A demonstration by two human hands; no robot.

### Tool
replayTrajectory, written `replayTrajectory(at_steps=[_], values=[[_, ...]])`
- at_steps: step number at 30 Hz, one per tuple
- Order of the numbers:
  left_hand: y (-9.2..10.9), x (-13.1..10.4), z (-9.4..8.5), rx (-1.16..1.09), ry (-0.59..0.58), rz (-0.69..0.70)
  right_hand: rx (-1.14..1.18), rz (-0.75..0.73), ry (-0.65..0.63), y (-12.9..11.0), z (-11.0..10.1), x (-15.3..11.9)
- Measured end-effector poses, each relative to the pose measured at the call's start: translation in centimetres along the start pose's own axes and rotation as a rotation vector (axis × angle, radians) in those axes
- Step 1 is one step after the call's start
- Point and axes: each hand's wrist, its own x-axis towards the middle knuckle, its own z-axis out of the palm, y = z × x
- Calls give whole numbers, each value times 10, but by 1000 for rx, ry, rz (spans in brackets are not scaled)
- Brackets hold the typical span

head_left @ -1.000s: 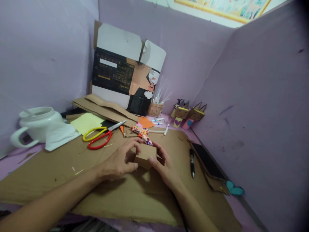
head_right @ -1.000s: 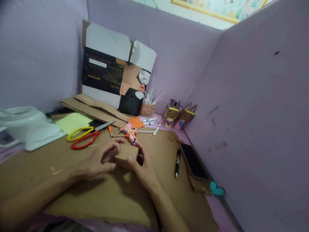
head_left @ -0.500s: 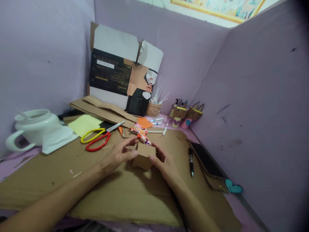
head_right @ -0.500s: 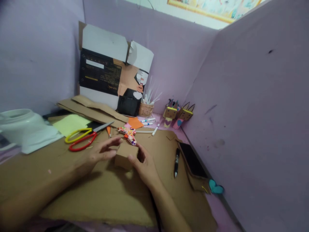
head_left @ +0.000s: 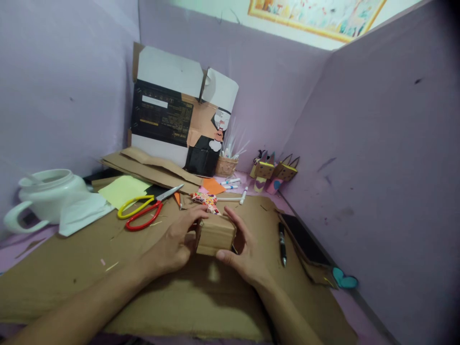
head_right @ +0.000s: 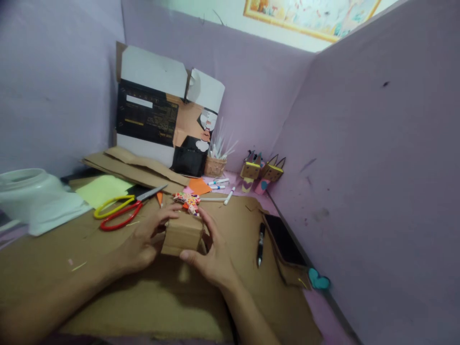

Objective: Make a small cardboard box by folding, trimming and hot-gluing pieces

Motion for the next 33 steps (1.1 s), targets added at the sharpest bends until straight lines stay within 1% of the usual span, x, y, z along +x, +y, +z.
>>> replayTrajectory(at_steps=[2,4,5,7,8,9,10,12,14,17,20,22,24,27,30,31,33], values=[[-2,-3,1,-12,-38,-5,14,33,-26,-1,0,0],[-1,-3,-1,-58,-92,-57,-24,30,-13,0,0,1],[0,-2,-3,-127,-126,-97,-49,14,7,1,0,1],[3,0,-8,-346,-198,-179,-89,-32,38,2,-1,2],[5,1,-11,-445,-220,-209,-107,-60,41,2,-1,2],[7,2,-12,-490,-224,-226,-129,-85,36,2,-1,2],[9,4,-13,-470,-205,-235,-151,-106,26,1,-1,2],[13,5,-12,-289,-131,-238,-181,-134,5,1,0,2],[16,5,-8,-130,-70,-213,-184,-152,-1,0,0,3],[17,3,-3,-63,-44,-183,-187,-175,13,0,0,3],[15,1,-2,-35,-31,-192,-204,-179,18,1,1,2],[14,1,-2,-46,-20,-191,-218,-167,9,1,0,1],[13,2,-3,-92,-11,-217,-184,-112,-7,1,0,0],[11,1,-1,-266,-9,-270,-70,-16,-29,1,-2,-1],[7,0,0,-436,-9,-258,-43,-14,-2,1,-4,0],[5,-1,0,-460,-13,-253,-40,-20,7,1,-5,0],[4,-1,-1,-441,-40,-265,-22,-17,10,1,-6,1]])
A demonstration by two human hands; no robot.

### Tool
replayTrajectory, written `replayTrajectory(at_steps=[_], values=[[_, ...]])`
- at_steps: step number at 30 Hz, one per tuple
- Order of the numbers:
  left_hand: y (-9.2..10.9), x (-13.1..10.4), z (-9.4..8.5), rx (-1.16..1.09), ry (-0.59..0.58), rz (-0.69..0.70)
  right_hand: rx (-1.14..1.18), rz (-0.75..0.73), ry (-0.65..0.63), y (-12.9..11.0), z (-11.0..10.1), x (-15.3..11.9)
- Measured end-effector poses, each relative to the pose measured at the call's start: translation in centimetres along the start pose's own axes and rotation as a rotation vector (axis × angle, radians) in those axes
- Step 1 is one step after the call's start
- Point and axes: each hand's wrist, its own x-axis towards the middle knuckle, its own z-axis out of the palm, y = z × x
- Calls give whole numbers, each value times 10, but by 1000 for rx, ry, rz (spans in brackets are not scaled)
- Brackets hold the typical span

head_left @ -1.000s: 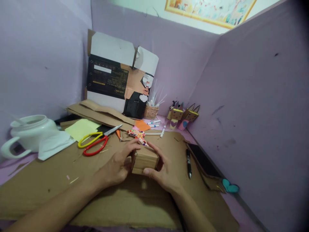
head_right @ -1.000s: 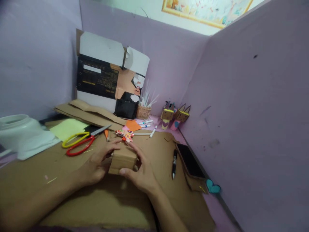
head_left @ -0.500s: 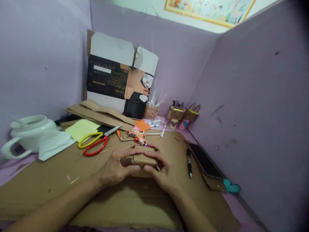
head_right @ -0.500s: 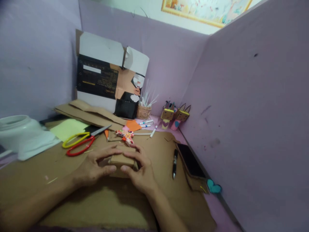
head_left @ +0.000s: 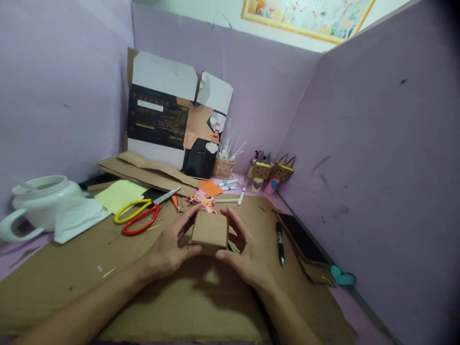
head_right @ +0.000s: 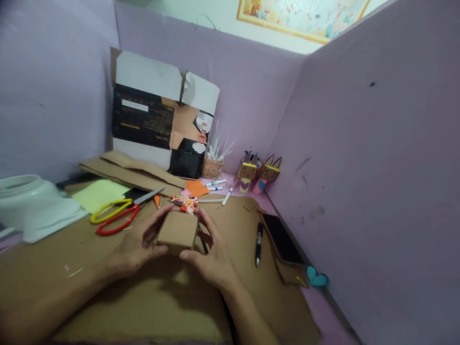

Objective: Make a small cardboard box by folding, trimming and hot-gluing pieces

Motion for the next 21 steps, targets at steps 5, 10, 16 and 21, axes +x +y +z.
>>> replayTrajectory(at_steps=[5,10,16,21], values=[[5,3,-2,-120,-25,-101,-29,-41,7,3,1,1],[10,13,10,-455,155,-261,-155,-159,-102,2,7,-2],[7,13,24,-155,184,-180,-117,-4,-62,9,15,-3],[7,7,32,132,203,-80,65,134,154,19,26,6]])
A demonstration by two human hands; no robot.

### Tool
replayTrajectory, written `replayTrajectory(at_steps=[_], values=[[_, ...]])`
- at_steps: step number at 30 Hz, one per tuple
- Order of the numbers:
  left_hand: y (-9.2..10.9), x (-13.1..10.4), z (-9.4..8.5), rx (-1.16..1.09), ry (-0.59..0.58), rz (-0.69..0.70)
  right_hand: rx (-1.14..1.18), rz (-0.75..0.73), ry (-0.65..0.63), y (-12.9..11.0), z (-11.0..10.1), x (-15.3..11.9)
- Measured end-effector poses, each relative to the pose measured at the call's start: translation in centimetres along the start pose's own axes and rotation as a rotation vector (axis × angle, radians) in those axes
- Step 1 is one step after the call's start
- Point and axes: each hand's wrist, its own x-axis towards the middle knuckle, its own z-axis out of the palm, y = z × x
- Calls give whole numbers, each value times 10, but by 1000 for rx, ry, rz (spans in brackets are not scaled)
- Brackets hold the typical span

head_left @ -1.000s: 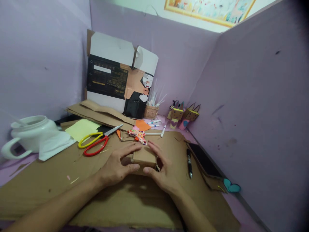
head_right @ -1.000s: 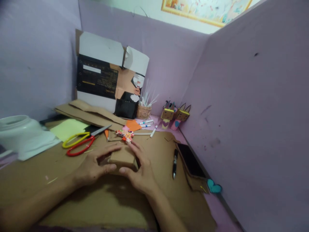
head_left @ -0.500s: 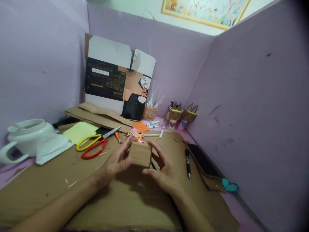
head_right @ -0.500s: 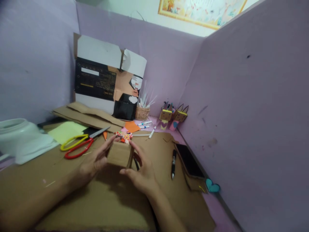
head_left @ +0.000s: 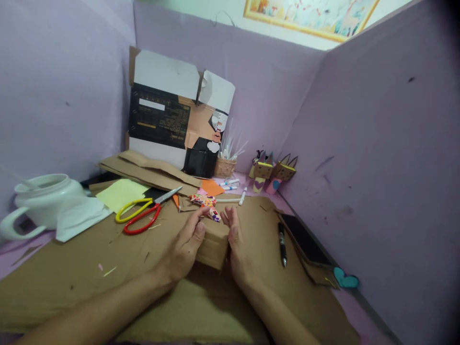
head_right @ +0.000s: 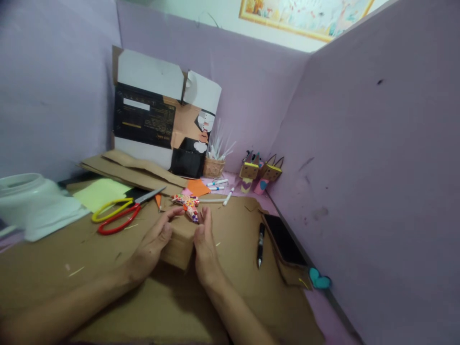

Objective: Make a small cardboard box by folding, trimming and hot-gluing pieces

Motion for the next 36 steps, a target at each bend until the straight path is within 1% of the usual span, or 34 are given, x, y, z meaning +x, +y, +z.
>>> replayTrajectory(at_steps=[3,6,10,14,19,21,23,25,26,27,28,29,30,32,33,35,36], values=[[1,-4,7,23,-53,7,32,-18,99,-1,4,3],[1,-7,12,31,-84,34,52,-50,138,-4,4,3],[-3,-10,15,35,-92,94,62,-106,84,-5,1,2],[-8,-12,16,58,-96,144,60,-129,34,-7,-1,1],[-8,-4,11,95,-74,182,102,-151,19,-9,-3,2],[-6,0,5,148,-38,271,145,-144,35,-9,-5,2],[-5,3,-2,229,-4,438,204,-66,13,-11,-9,2],[-4,3,-7,298,-20,614,256,51,-105,-16,-12,1],[-4,3,-9,323,-47,676,265,96,-174,-20,-13,1],[-5,2,-10,341,-84,706,259,125,-227,-23,-14,0],[-5,1,-11,346,-121,694,241,141,-252,-26,-15,0],[-6,0,-13,325,-142,642,216,138,-245,-27,-16,0],[-7,-1,-14,275,-150,555,180,113,-212,-28,-16,0],[-9,-1,-17,101,-153,333,69,4,-146,-26,-19,0],[-10,0,-19,13,-177,234,-3,-69,-138,-23,-20,0],[-10,4,-22,-51,-254,96,-156,-194,-179,-18,-22,0],[-8,6,-23,-11,-289,54,-223,-224,-214,-16,-23,-1]])
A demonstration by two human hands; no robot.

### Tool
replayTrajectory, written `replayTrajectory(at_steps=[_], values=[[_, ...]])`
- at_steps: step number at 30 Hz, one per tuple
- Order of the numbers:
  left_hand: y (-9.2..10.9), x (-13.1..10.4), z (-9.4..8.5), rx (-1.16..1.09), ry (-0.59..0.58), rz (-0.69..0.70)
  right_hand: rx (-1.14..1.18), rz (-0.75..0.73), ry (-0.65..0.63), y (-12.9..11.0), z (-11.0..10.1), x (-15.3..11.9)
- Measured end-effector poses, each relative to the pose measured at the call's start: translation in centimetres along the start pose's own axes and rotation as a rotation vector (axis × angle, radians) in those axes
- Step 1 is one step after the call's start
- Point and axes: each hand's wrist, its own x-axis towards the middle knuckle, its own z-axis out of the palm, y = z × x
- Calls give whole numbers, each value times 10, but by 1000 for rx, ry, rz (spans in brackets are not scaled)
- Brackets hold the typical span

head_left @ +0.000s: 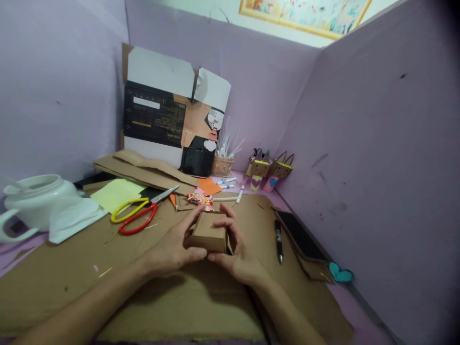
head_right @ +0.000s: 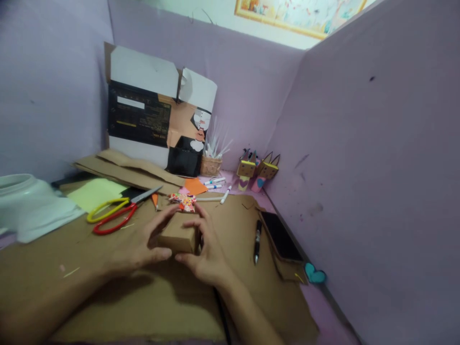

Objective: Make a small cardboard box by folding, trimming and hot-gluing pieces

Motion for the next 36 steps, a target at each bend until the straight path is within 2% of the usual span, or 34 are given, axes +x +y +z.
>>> replayTrajectory(at_steps=[3,6,10,13,18,24,29,36], values=[[5,3,-1,201,13,-55,-99,1,-81,3,1,-2],[8,0,0,281,44,-55,-42,85,-56,2,2,-3],[12,-5,0,310,29,-144,105,229,-10,0,2,-3],[15,-4,-2,285,-3,-224,176,275,5,0,2,-3],[13,-1,-1,240,-3,-218,189,319,69,0,4,-2],[6,-2,-1,246,26,-177,184,304,69,0,5,-1],[11,0,-4,194,-49,-202,110,258,48,3,4,-2],[12,4,-7,203,-66,-169,65,210,-66,8,2,0]])
